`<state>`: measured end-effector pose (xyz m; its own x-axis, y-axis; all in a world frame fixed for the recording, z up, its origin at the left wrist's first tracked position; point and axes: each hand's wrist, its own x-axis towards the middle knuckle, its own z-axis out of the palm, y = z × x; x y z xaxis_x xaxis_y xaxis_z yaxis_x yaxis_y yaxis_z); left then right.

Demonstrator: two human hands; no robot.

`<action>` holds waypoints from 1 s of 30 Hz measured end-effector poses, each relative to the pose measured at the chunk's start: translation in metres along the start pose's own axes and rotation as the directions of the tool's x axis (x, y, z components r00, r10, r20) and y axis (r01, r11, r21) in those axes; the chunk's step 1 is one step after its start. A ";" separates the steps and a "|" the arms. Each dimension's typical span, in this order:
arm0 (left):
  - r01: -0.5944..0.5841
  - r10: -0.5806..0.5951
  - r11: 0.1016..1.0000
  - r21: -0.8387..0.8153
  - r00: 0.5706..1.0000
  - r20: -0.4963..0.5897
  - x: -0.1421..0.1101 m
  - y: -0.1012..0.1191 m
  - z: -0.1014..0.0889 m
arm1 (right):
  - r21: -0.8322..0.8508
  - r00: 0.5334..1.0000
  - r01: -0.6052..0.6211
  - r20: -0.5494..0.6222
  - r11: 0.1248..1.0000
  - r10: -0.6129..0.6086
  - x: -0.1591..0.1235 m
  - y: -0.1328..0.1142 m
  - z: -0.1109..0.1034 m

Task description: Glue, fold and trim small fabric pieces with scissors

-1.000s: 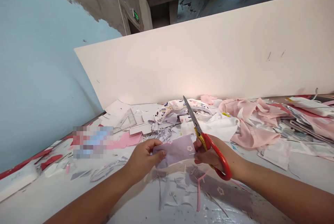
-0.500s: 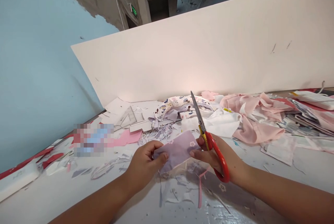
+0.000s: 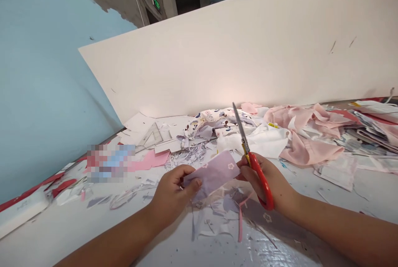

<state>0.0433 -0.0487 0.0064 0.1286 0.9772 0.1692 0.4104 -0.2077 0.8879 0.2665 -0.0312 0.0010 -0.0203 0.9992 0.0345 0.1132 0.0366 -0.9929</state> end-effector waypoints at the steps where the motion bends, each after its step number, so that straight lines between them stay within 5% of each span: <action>1: 0.008 -0.009 0.999 -0.036 1.000 -0.021 0.001 0.000 -0.001 | 0.046 1.000 -0.007 -0.011 0.999 0.008 0.000 -0.002 0.000; 10: 0.081 -0.089 0.952 -0.294 0.996 -0.014 0.005 0.003 0.002 | 0.289 0.988 -0.095 0.144 0.953 0.055 -0.005 -0.004 0.005; 12: 0.037 -0.044 0.967 -0.251 0.999 -0.023 0.005 -0.001 0.002 | 0.345 0.982 -0.128 0.178 0.930 0.069 -0.005 -0.002 0.006; 14: -0.131 0.127 0.978 -0.160 0.991 -0.032 0.004 -0.004 0.000 | 0.396 0.962 -0.213 0.246 0.893 0.120 -0.005 0.000 0.007; 16: -0.424 0.425 0.905 -0.025 0.905 0.007 0.003 -0.005 -0.004 | 0.379 0.896 -0.363 0.392 0.851 0.208 -0.006 0.001 0.008; 18: -0.692 0.684 0.710 0.129 0.722 0.109 0.001 -0.004 -0.008 | 0.301 0.797 -0.487 0.537 0.820 0.276 -0.008 0.001 0.009; 20: -0.822 0.801 0.510 0.253 0.561 0.209 -0.002 -0.001 -0.010 | 0.265 0.735 -0.497 0.634 0.826 0.239 -0.010 0.000 0.011; 22: -0.848 0.835 0.401 0.348 0.494 0.242 -0.004 -0.001 -0.010 | 0.298 0.733 -0.411 0.670 0.861 0.118 -0.012 -0.001 0.013; 24: -0.796 0.817 0.440 0.415 0.547 0.182 -0.005 -0.004 -0.007 | 0.319 0.757 -0.312 0.653 0.895 0.031 -0.013 -0.003 0.013; 26: -0.656 0.709 0.644 0.394 0.705 0.017 -0.004 -0.007 -0.002 | 0.277 0.823 -0.197 0.568 0.941 0.005 -0.013 -0.005 0.012; 28: -0.420 0.449 0.889 0.184 0.878 -0.166 -0.003 -0.009 0.004 | 0.164 0.893 -0.077 0.450 0.983 -0.005 -0.014 -0.009 0.010; 29: -0.287 0.289 0.957 0.033 0.944 -0.157 -0.003 -0.008 0.007 | 0.091 0.920 -0.033 0.392 0.995 -0.005 -0.015 -0.011 0.010; 30: -0.153 0.150 0.981 -0.117 0.988 -0.039 -0.004 -0.006 0.009 | 0.023 0.941 -0.005 0.339 1.000 -0.003 -0.017 -0.013 0.009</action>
<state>0.0490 -0.0516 -0.0032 0.1530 0.9361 0.3168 0.2775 -0.3484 0.8953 0.2560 -0.0484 0.0121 -0.3561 0.9344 -0.0028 0.0906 0.0316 -0.9954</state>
